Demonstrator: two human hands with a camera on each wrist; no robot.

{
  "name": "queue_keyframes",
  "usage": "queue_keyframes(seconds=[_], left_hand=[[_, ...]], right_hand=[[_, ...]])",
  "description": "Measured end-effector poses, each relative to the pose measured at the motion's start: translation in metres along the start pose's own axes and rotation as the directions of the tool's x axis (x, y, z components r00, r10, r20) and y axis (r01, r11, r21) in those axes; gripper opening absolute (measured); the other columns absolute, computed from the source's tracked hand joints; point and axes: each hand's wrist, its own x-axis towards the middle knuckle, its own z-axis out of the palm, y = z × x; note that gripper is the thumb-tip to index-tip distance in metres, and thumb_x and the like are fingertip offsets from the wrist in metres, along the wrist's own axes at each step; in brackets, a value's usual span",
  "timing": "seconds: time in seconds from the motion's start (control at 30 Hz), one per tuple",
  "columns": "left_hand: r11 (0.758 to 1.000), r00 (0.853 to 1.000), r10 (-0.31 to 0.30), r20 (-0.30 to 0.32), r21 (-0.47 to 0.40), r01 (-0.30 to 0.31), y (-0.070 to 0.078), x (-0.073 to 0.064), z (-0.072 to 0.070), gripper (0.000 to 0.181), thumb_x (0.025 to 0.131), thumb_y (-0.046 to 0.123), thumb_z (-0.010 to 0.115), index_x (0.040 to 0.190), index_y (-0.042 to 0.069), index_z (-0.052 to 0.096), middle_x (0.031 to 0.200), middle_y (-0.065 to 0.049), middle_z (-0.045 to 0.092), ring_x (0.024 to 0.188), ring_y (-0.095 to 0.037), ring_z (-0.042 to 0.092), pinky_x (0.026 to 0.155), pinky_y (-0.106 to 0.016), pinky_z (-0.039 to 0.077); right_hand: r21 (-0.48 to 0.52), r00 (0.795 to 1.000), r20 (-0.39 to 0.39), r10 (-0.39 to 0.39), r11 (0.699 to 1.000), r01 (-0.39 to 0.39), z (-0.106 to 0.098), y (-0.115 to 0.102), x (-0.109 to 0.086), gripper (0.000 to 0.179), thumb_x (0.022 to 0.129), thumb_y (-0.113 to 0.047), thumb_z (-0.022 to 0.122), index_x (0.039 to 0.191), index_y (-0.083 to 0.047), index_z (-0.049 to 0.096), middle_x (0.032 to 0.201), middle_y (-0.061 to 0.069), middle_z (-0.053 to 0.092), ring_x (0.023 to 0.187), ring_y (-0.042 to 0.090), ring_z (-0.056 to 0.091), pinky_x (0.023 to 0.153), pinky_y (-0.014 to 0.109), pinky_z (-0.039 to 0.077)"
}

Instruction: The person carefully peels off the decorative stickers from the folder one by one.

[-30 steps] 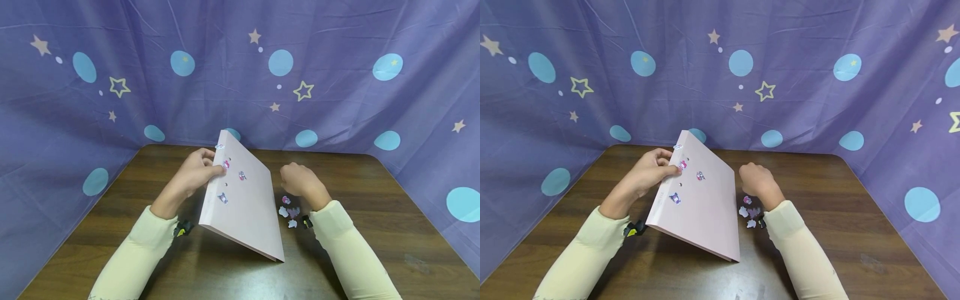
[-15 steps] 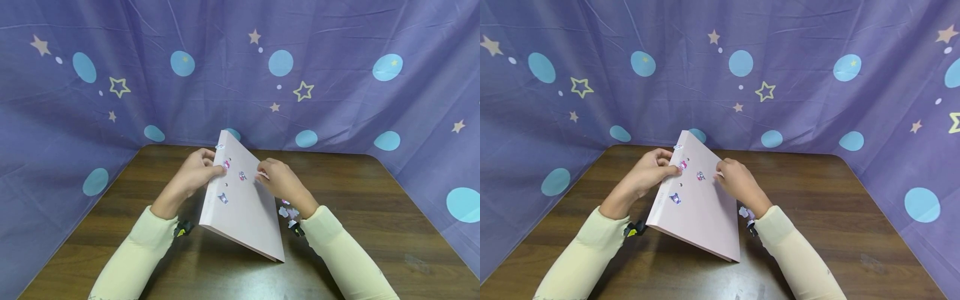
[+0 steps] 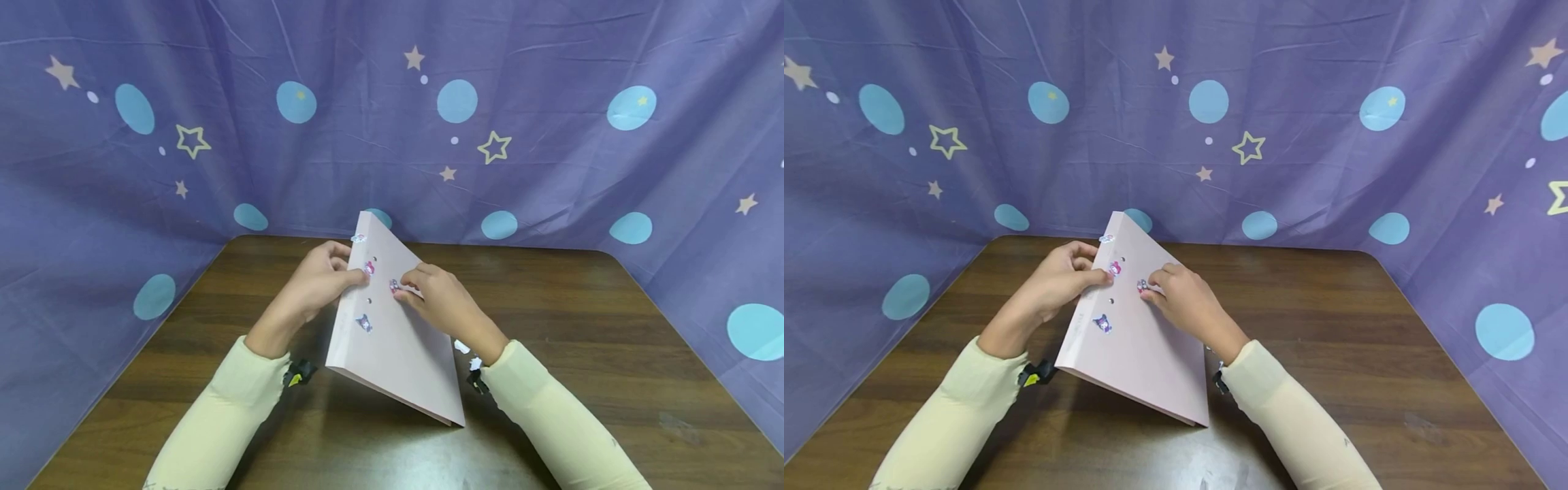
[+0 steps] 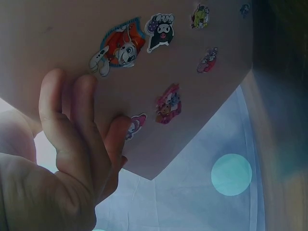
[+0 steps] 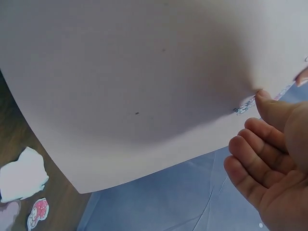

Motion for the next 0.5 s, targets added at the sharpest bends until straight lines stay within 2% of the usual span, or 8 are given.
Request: queue_keyframes(seconds=[0.5], left_hand=[[1.0, 1.0, -0.004, 0.005, 0.003, 0.004, 0.0004, -0.0006, -0.0005, 0.052, 0.085, -0.002, 0.069, 0.13, -0.008, 0.044, 0.091, -0.02, 0.064, 0.07, -0.026, 0.072, 0.064, -0.044, 0.064]], right_hand=[[-0.088, 0.993, -0.061, -0.105, 0.991, 0.099, 0.0057, -0.0061, -0.0002, 0.011, 0.095, -0.016, 0.075, 0.098, -0.006, 0.076, 0.087, 0.002, 0.068, 0.077, 0.015, 0.062, 0.07, 0.031, 0.057]])
